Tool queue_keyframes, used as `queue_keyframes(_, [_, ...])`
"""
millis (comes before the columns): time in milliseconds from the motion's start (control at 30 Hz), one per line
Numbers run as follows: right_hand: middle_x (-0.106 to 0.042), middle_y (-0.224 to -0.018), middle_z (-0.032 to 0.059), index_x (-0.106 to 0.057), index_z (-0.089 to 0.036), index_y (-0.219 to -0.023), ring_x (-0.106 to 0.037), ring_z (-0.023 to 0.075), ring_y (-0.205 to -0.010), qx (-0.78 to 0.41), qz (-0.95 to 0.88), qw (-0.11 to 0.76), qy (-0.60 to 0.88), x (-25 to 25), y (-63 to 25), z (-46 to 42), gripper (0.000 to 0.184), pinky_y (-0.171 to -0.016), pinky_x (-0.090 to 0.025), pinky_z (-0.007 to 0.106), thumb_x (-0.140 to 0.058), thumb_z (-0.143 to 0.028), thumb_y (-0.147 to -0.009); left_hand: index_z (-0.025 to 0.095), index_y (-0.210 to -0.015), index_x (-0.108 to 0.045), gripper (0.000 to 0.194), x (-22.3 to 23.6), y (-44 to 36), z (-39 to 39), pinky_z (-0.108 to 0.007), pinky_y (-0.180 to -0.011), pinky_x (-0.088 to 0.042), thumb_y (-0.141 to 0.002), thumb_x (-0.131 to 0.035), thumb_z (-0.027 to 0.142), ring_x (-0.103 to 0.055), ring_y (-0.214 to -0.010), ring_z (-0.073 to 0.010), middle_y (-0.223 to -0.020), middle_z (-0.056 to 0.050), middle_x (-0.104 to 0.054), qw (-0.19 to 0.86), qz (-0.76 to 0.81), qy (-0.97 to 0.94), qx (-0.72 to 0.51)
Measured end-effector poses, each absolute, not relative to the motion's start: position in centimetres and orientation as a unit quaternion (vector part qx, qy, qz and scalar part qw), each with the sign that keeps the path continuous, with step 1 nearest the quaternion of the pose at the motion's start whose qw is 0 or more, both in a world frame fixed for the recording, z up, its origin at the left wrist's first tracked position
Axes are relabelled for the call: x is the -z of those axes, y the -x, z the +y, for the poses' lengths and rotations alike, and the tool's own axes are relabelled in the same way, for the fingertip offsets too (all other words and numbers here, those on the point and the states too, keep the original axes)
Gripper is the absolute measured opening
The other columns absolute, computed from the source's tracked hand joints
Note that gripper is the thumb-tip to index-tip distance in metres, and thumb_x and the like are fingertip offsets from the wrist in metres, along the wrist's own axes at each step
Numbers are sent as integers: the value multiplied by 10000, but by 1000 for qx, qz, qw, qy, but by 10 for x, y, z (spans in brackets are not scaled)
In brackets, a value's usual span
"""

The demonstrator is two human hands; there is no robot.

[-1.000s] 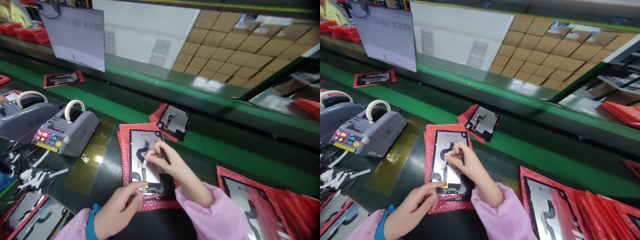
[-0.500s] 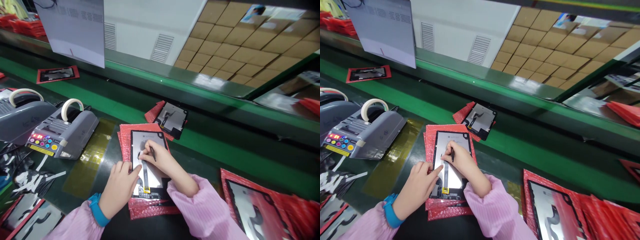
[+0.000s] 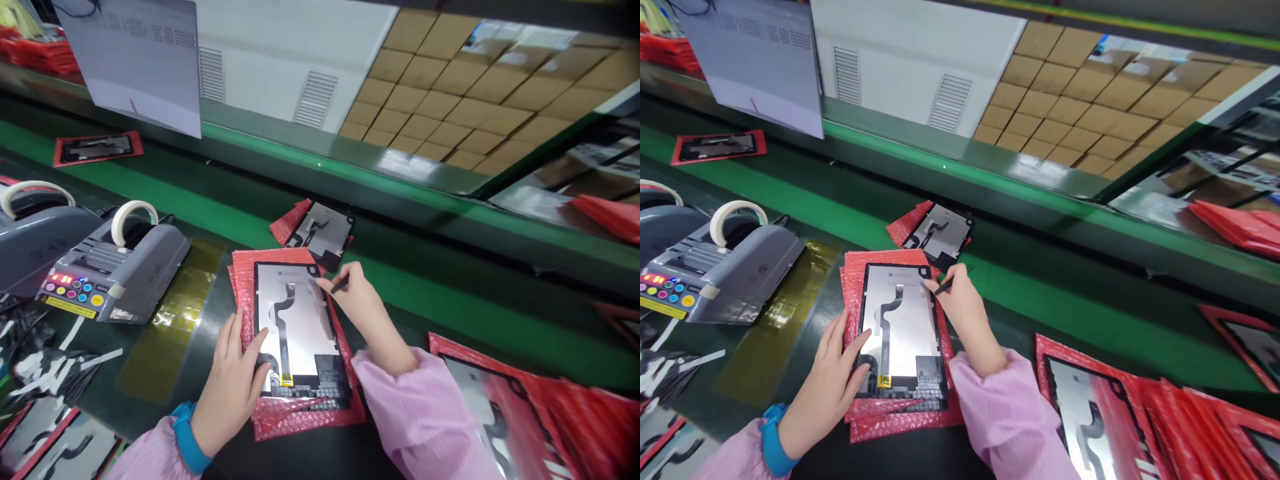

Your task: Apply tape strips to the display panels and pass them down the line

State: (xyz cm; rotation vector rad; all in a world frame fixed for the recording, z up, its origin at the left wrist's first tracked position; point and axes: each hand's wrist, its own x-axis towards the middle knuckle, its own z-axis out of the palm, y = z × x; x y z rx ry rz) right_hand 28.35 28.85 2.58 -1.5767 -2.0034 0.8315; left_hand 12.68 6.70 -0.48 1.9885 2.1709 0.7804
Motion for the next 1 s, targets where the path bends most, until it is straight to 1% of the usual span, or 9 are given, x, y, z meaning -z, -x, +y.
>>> queue_keyframes(67, [-578, -635, -52, -347, -271, -752, -553, 184, -568, -334, -733, 197, 559, -19, -303, 286, 448, -597, -396, 309, -703, -536, -695, 187, -1406, -459, 415, 10, -131, 65, -627, -1087, -395, -995, -397, 195, -199, -1491, -405, -1604, -208, -215, 71, 701, -659, -263])
queue_keyframes(167, [-565, -605, -59, -328, -268, -728, -552, 174, -574, -394, -735, 235, 499, -12, -316, 277, 508, -616, -409, 308, -692, -622, -709, 192, -1419, -442, 426, 11, -136, 66, -615, -1131, -351, -1001, -364, 164, -161, -1518, -370, -1630, -201, -201, 94, 689, -667, -268])
queue_keyframes(300, [-575, -605, -56, -302, -268, -730, -560, 164, -595, -455, -691, 330, 454, -18, -317, 269, 571, -622, -429, 297, -759, -608, -697, 192, -1437, -427, 438, 4, -139, 67, -585, -1130, -376, -1001, -386, 179, -177, -1515, -351, -1644, -195, -182, 114, 687, -663, -275])
queue_keyframes(400, [-582, -655, -56, -311, -266, -755, -588, 160, -664, -492, -633, 392, 451, -26, -319, 262, 540, -671, -466, 294, -757, -570, -738, 179, -1436, -432, 442, -1, -143, 69, -613, -1135, -353, -996, -401, 186, -244, -1499, -342, -1612, -208, -279, 105, 677, -676, -269])
queue_keyframes(500, [-616, -781, -39, -325, -269, -792, -614, 157, -696, -549, -586, 379, 460, -25, -321, 253, 596, -675, -516, 306, -808, -591, -658, 173, -1420, -455, 434, -3, -148, 71, -638, -1131, -338, -990, -393, 168, -316, -1474, -335, -1561, -210, -382, 84, 669, -696, -247])
queue_keyframes(567, [-641, -894, -16, -328, -269, -804, -631, 151, -707, -571, -568, 367, 466, -20, -324, 253, 651, -658, -538, 307, -863, -564, -577, 161, -1424, -454, 440, -2, -151, 73, -636, -1120, -352, -988, -400, 172, -328, -1468, -339, -1556, -214, -390, 76, 665, -704, -237])
queue_keyframes(700, [-674, -988, 6, -344, -266, -806, -672, 166, -827, -496, -540, 455, 506, -15, -350, 287, 612, -706, -557, 299, -862, -499, -577, 146, -1457, -432, 479, 2, -151, 73, -609, -1106, -382, -979, -429, 173, -218, -1504, -367, -1596, -204, -319, 40, 659, -714, -233])
queue_keyframes(800, [-684, -927, 23, -328, -284, -813, -695, 204, -825, -371, -524, 521, 562, -18, -386, 338, 575, -693, -567, 336, -799, -536, -598, 173, -1478, -423, 526, 6, -150, 73, -609, -1105, -378, -954, -450, 140, -203, -1508, -372, -1603, -162, -326, 21, 653, -725, -219])
queue_keyframes(1000, [-648, -825, 84, -242, -309, -753, -692, 336, -841, -211, -580, 469, 631, -33, -415, 405, 555, -660, -509, 491, -743, -521, -643, 159, -1473, -443, 556, 14, -151, 74, -604, -1117, -371, -920, -458, 113, -276, -1487, -353, -1561, -136, -415, 13, 657, -721, -220])
